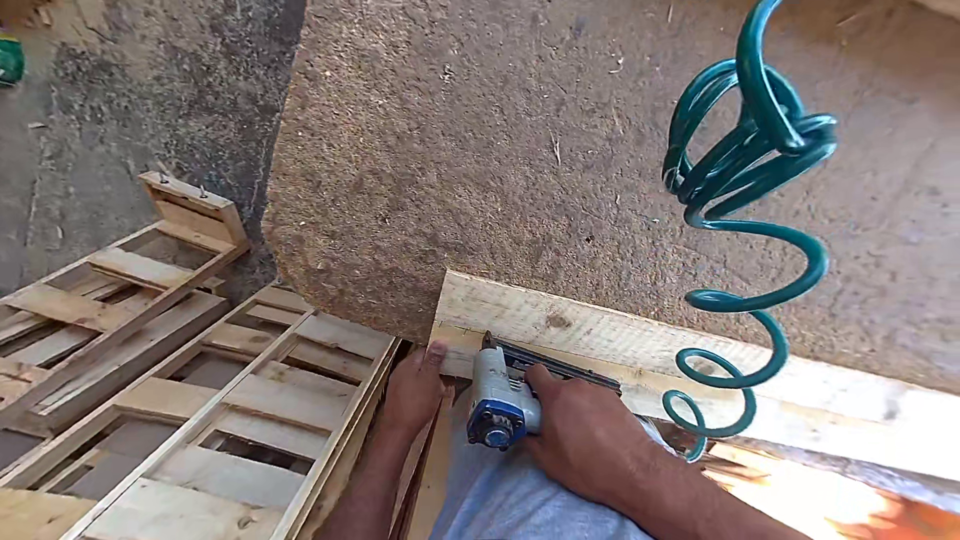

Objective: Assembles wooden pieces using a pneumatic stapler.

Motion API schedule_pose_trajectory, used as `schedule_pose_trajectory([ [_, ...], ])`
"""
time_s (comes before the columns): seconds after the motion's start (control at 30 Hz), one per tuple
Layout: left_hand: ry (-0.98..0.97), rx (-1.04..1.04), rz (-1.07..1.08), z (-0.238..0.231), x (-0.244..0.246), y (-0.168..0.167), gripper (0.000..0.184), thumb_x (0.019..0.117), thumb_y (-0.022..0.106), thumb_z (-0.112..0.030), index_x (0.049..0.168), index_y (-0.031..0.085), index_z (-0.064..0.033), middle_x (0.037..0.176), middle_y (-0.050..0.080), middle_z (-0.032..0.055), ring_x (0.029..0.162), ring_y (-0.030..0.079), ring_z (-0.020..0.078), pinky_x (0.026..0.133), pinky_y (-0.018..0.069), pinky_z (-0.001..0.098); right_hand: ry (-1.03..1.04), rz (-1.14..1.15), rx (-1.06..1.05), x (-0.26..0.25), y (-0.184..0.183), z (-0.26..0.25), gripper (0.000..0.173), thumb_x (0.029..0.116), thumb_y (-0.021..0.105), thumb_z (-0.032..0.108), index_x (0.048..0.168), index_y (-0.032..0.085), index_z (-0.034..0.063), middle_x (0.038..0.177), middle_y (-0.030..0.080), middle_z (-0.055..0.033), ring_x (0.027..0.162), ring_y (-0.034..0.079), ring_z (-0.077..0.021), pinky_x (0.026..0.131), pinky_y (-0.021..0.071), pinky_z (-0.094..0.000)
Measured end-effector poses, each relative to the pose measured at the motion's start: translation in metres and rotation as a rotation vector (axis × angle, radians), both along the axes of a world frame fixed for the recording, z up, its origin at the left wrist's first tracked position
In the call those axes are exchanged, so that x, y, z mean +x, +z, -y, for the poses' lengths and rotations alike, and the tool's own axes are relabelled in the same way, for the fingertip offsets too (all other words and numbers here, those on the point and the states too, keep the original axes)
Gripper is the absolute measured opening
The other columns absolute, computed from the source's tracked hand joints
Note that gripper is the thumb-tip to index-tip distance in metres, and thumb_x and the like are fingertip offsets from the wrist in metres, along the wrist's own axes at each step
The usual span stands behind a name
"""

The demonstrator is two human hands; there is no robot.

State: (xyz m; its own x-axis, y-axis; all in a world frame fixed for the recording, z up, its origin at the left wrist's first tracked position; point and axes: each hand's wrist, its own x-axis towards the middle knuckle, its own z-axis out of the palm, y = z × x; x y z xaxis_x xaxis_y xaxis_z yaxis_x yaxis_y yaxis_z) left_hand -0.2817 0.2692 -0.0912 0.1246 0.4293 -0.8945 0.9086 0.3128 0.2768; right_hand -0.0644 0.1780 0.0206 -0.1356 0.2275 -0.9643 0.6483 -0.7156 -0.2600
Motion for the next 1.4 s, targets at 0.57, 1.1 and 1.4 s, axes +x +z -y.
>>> schedule_pose_trajectory([
  [0.57,0.267,0.199,-0.053,0.031,0.009,-0.007,0.062,0.1082,0.033,-0.055,0.128,0.062,-0.0046,0.088,0.071,0.0164,0.074,0.071,0.027,0.07,0.0606,0.0485,-0.155,0.034,0.018,0.062,0.002,0.125,0.057,0.0928,0.062,0.054,0.134,0.053,0.0152,0.107,0.069,-0.0145,0.103,0.069,-0.0368,0.08,0.0552,-0.0589],
  [1.1,0.391,0.374,-0.097,0.053,0.018,-0.017,0.08,0.1017,0.026,-0.073,0.142,0.053,-0.0089,0.116,0.071,0.0205,0.1,0.072,0.0343,0.082,0.0573,0.0598,-0.194,0.052,0.062,0.132,0.0,0.249,0.054,0.0936,0.062,0.054,0.129,0.055,0.0139,0.106,0.069,-0.0137,0.103,0.068,-0.0354,0.081,0.0545,-0.0576],
  [1.4,0.43,0.331,-0.119,0.053,0.021,-0.014,0.081,0.1001,0.026,-0.075,0.145,0.049,-0.0119,0.122,0.069,0.0182,0.104,0.071,0.033,0.082,0.0578,0.056,-0.215,0.097,0.014,0.16,0.003,0.294,0.054,0.0916,0.063,0.051,0.129,0.055,0.0137,0.104,0.069,-0.0149,0.101,0.069,-0.0366,0.079,0.0549,-0.058],
])
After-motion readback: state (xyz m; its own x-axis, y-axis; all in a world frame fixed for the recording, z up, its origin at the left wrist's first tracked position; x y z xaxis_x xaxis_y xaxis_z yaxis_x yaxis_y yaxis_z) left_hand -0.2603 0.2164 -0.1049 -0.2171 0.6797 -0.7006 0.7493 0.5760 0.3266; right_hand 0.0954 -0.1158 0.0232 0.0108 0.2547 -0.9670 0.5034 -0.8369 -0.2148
